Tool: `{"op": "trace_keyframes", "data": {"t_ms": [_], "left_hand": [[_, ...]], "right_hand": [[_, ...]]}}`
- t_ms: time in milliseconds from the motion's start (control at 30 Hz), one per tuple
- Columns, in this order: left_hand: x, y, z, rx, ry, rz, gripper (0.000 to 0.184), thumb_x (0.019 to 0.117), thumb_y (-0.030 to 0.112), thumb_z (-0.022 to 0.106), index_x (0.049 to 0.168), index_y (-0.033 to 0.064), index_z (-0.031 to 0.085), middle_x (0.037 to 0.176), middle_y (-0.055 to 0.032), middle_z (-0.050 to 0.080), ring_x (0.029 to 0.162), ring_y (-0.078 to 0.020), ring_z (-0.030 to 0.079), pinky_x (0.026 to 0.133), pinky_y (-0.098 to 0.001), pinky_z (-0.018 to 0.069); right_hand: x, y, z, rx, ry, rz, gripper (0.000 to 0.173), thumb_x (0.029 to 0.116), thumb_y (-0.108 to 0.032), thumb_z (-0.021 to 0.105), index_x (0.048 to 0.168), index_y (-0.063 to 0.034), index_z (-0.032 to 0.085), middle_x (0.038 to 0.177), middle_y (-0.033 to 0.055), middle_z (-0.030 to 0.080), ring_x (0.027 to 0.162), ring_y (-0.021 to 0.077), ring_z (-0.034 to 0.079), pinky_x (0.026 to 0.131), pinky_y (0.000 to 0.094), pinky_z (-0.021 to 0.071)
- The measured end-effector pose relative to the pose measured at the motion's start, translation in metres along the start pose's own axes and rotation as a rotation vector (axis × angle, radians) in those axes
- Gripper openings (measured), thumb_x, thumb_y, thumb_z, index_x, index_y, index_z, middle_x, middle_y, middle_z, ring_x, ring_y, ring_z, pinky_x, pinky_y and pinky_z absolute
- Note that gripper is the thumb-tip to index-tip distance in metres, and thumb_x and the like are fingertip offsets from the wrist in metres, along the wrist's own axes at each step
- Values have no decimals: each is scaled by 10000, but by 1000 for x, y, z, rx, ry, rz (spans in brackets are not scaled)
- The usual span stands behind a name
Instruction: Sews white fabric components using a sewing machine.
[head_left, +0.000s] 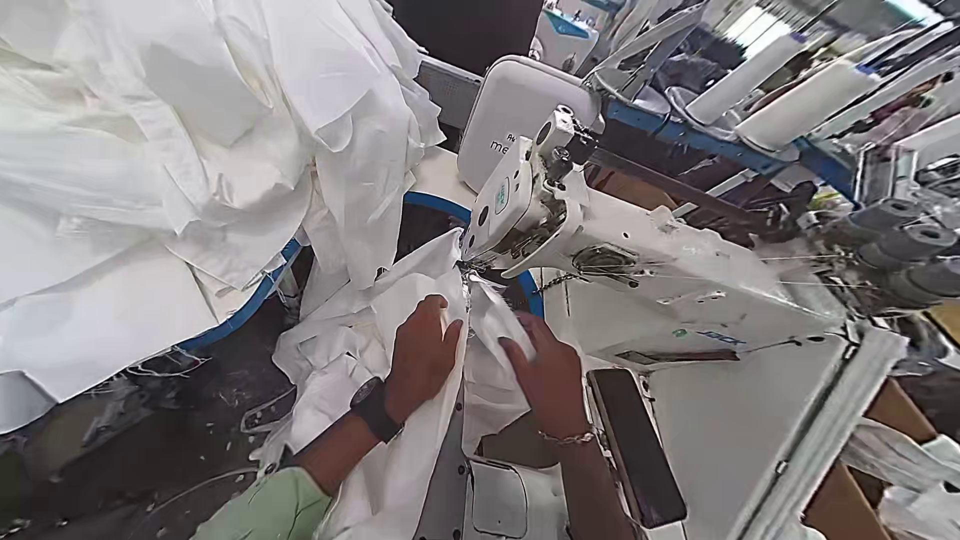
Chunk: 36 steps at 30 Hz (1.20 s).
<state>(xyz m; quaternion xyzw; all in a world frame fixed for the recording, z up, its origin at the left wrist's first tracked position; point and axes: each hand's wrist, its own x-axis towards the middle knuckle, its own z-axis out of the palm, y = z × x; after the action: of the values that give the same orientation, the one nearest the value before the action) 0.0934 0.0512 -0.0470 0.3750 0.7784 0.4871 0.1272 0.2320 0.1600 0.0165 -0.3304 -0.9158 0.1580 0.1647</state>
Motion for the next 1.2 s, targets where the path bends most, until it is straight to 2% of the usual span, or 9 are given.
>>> {"op": "trace_keyframes", "data": {"t_ms": [67, 133, 333, 433, 500, 567, 700, 1000, 1200], "left_hand": [[-14, 3, 0, 72, -122, -53, 554, 1067, 313, 469, 1521, -2, 435, 1003, -237, 698, 873, -409, 703, 776, -569, 557], [-15, 3, -9, 144, -316, -97, 595, 1098, 358, 396, 1615, 76, 308, 931, -226, 713, 879, -434, 693, 808, -602, 524], [-2, -7, -8, 75, -88, 53, 792, 836, 436, 810, 1437, 0, 536, 1438, -333, 483, 1198, -483, 580, 974, -567, 507], [-23, -15, -7, 130, -141, 141, 686, 948, 590, 580, 1444, 116, 594, 1568, -298, 381, 1374, -477, 452, 1057, -562, 444], [-28, -15, -9, 150, -182, 185, 532, 1078, 403, 367, 1490, 119, 548, 1602, -221, 396, 1460, -439, 395, 1123, -589, 382], [-22, -15, -9, 171, -161, 208, 439, 1072, 221, 425, 1455, 61, 569, 1555, -174, 488, 1445, -413, 436, 1138, -612, 359], [-9, -15, -14, 309, -142, 290, 419, 1027, 273, 541, 1373, 54, 630, 1517, -149, 534, 1457, -426, 405, 1102, -691, 323], [-7, -18, -7, 173, -83, 364, 371, 1001, 68, 462, 1301, -15, 663, 1472, -186, 571, 1354, -380, 551, 1086, -499, 467], [-7, -22, -7, -84, -61, 374, 482, 921, 15, 534, 1390, -94, 530, 1399, -255, 596, 1332, -379, 567, 1113, -454, 465]], "right_hand": [[12, 23, -18, -102, -62, 207, 277, 1018, -181, 609, 1054, 73, 715, 932, 275, 707, 918, 459, 684, 814, 645, 483], [7, 21, -9, -95, -35, 171, 304, 1039, -170, 565, 1042, 91, 721, 989, 291, 704, 972, 453, 685, 858, 621, 495], [-1, -10, 43, 57, 138, -255, 242, 932, -146, 642, 1063, 24, 756, 812, 179, 737, 698, 342, 727, 595, 482, 562], [1, 11, 44, 173, 180, -339, 165, 896, -68, 637, 936, 7, 779, 935, 166, 760, 840, 285, 745, 717, 406, 593], [4, 16, 43, 223, 127, -352, 158, 903, -78, 637, 908, -1, 774, 1144, 165, 757, 975, 268, 754, 804, 396, 599], [6, 18, 44, 200, 71, -381, 161, 884, -91, 621, 873, -1, 753, 1272, 166, 716, 924, 262, 760, 737, 412, 592], [5, 12, 43, 92, -60, -412, 131, 833, -87, 618, 761, 13, 665, 1384, 146, 659, 739, 259, 740, 561, 433, 535], [-5, -4, 38, -125, -13, -494, 131, 730, -135, 632, 670, -19, 615, 1335, 195, 675, 573, 239, 690, 413, 381, 465], [17, -19, 53, 345, -194, -257, 198, 893, -160, 611, 829, 27, 625, 1407, 307, 553, 722, 93, 593, 624, 237, 468]]}}
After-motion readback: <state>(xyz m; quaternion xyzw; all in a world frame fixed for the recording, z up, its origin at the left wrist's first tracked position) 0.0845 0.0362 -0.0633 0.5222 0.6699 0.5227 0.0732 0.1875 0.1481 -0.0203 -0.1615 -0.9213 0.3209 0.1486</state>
